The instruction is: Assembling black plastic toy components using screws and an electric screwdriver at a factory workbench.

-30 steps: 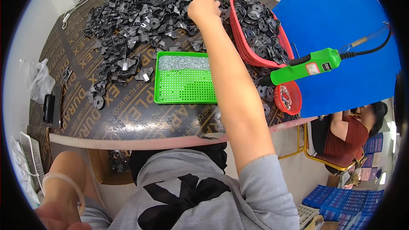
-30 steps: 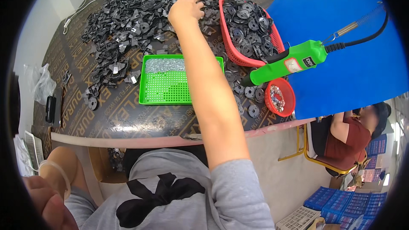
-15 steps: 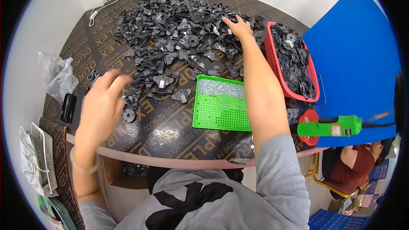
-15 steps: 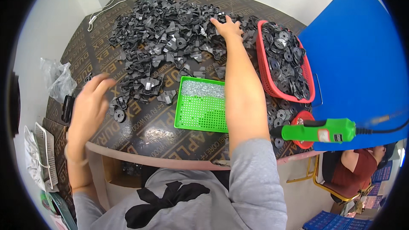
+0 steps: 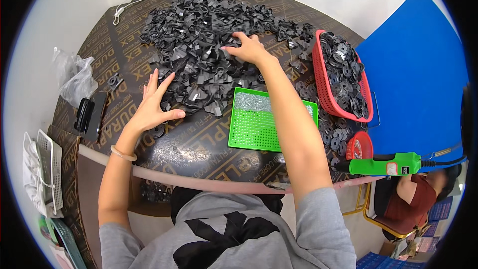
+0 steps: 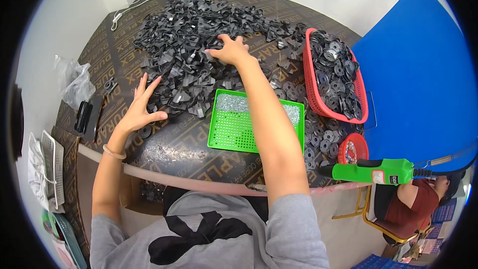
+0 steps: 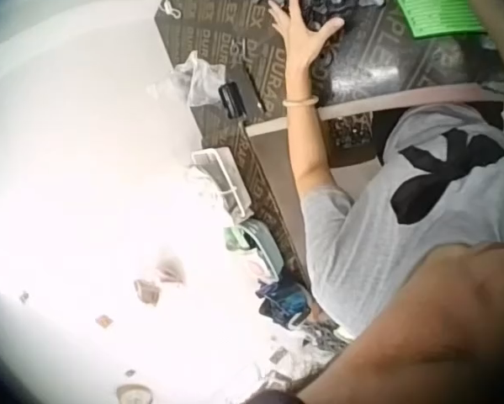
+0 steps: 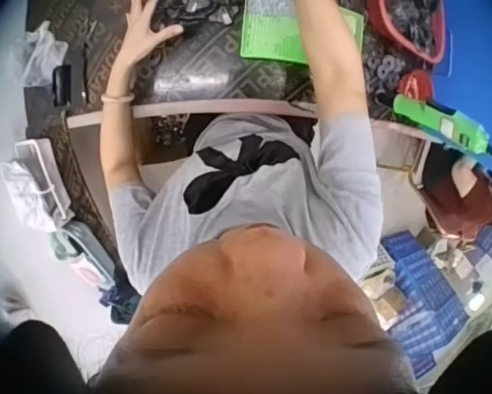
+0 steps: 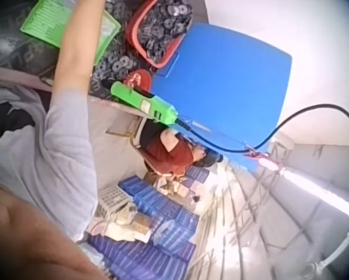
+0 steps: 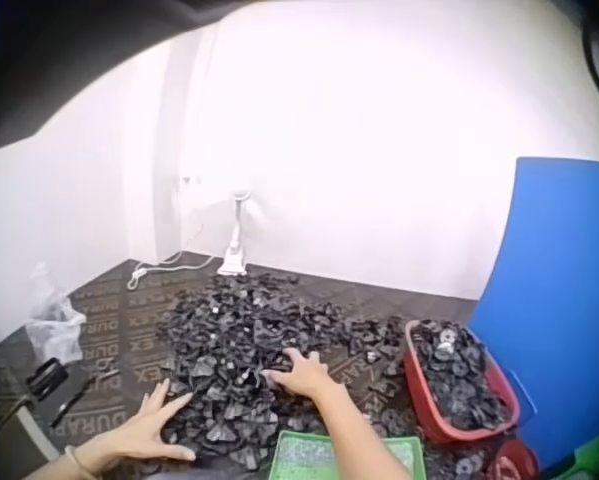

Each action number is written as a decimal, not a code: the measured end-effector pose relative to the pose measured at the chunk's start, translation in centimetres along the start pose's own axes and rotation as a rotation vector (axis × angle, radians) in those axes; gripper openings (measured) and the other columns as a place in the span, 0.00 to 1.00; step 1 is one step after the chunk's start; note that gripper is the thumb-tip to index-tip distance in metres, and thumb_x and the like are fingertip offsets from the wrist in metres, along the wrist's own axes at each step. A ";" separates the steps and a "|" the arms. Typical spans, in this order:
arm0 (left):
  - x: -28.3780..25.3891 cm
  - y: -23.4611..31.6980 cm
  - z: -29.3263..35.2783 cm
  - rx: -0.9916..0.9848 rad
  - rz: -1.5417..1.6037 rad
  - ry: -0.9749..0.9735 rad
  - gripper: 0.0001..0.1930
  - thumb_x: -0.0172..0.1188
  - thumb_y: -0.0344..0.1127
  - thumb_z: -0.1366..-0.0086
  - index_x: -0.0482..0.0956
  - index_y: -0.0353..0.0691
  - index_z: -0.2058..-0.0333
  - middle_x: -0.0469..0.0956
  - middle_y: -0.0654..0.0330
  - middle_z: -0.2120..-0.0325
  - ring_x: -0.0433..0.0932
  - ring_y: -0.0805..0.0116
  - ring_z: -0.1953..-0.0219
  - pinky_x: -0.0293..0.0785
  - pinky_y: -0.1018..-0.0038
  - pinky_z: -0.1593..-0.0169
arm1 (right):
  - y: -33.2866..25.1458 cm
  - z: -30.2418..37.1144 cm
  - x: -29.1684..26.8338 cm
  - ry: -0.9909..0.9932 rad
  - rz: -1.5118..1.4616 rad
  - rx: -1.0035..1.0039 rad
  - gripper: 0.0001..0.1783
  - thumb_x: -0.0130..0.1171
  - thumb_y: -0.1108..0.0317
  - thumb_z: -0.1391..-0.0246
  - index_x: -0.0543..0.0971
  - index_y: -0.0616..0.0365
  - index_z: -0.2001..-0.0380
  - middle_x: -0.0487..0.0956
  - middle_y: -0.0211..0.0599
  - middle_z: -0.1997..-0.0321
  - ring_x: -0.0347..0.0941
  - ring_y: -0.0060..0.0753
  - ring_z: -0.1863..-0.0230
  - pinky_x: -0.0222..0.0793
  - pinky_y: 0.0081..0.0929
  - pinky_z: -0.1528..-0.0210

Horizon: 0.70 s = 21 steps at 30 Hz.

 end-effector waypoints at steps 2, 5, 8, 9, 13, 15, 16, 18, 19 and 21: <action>0.1 0.4 0.8 0.009 0.161 -0.017 0.57 0.74 0.65 0.55 0.57 0.53 0.29 0.37 0.35 0.27 0.34 0.39 0.25 0.35 0.48 0.27 | -1.1 0.8 1.1 -0.046 -0.045 -0.102 0.56 0.65 0.22 0.66 0.68 0.36 0.33 0.62 0.65 0.35 0.64 0.71 0.37 0.61 0.51 0.34; -0.5 1.1 2.4 -0.020 0.183 0.029 0.49 0.72 0.61 0.50 0.63 0.47 0.33 0.41 0.34 0.28 0.40 0.40 0.25 0.44 0.52 0.27 | -5.5 3.4 2.8 -0.160 -0.092 -0.254 0.51 0.58 0.24 0.54 0.70 0.48 0.34 0.65 0.66 0.37 0.65 0.63 0.35 0.61 0.44 0.33; -1.1 0.9 3.6 -0.028 0.171 0.192 0.39 0.67 0.56 0.41 0.67 0.43 0.36 0.48 0.33 0.30 0.48 0.40 0.27 0.50 0.57 0.29 | -9.0 6.3 4.3 -0.194 -0.111 -0.438 0.45 0.59 0.30 0.48 0.70 0.46 0.35 0.66 0.69 0.35 0.62 0.65 0.32 0.60 0.45 0.31; -1.5 0.9 4.2 -0.036 0.164 0.231 0.37 0.65 0.55 0.39 0.67 0.43 0.36 0.49 0.33 0.30 0.49 0.40 0.27 0.50 0.57 0.29 | -10.2 8.0 4.5 -0.161 -0.082 -0.473 0.43 0.62 0.34 0.49 0.70 0.44 0.35 0.65 0.69 0.34 0.61 0.66 0.32 0.59 0.46 0.31; -2.0 2.2 6.5 -0.036 0.089 0.350 0.33 0.61 0.50 0.34 0.66 0.44 0.34 0.47 0.37 0.29 0.43 0.39 0.26 0.43 0.53 0.28 | -14.1 19.2 -0.7 0.102 0.141 -0.340 0.33 0.65 0.55 0.45 0.72 0.48 0.37 0.59 0.59 0.30 0.58 0.67 0.30 0.63 0.63 0.37; -1.9 5.7 7.2 0.069 -0.041 0.413 0.34 0.63 0.49 0.36 0.67 0.44 0.35 0.47 0.40 0.28 0.41 0.37 0.26 0.39 0.49 0.27 | -13.5 24.9 -3.3 0.373 0.067 -0.605 0.32 0.66 0.59 0.45 0.71 0.51 0.38 0.61 0.59 0.31 0.61 0.65 0.33 0.66 0.58 0.40; -2.1 7.5 7.8 0.123 -0.120 0.438 0.34 0.64 0.49 0.37 0.68 0.44 0.35 0.47 0.40 0.28 0.41 0.37 0.26 0.39 0.48 0.27 | -12.8 27.6 -4.1 0.354 -0.005 -0.648 0.30 0.66 0.60 0.45 0.73 0.52 0.40 0.64 0.57 0.33 0.65 0.62 0.36 0.68 0.54 0.41; -2.1 10.5 9.1 0.230 -0.049 0.417 0.30 0.69 0.46 0.42 0.76 0.42 0.42 0.52 0.44 0.29 0.46 0.38 0.27 0.43 0.47 0.28 | -10.1 32.6 -5.1 0.256 -0.097 -0.659 0.27 0.67 0.61 0.47 0.77 0.54 0.44 0.73 0.51 0.41 0.72 0.53 0.43 0.71 0.44 0.45; -1.7 12.0 9.7 0.310 -0.050 0.422 0.26 0.71 0.43 0.44 0.79 0.42 0.48 0.56 0.44 0.30 0.50 0.39 0.28 0.46 0.46 0.29 | -8.1 34.7 -5.1 0.182 -0.112 -0.620 0.24 0.68 0.62 0.47 0.79 0.55 0.46 0.78 0.47 0.47 0.76 0.48 0.48 0.73 0.38 0.48; -0.2 14.0 10.8 0.427 -0.032 0.376 0.21 0.74 0.38 0.49 0.82 0.41 0.57 0.67 0.46 0.37 0.60 0.39 0.32 0.57 0.48 0.32 | -2.0 37.0 -4.4 -0.109 -0.259 -0.330 0.18 0.69 0.64 0.47 0.82 0.58 0.53 0.83 0.40 0.62 0.81 0.38 0.62 0.76 0.32 0.58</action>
Point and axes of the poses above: each hand's wrist, its own z-axis away from the middle knuckle, its own x-axis out of the palm, y = z × x, the point moved 9 cm from there along -z, towards the middle knuckle
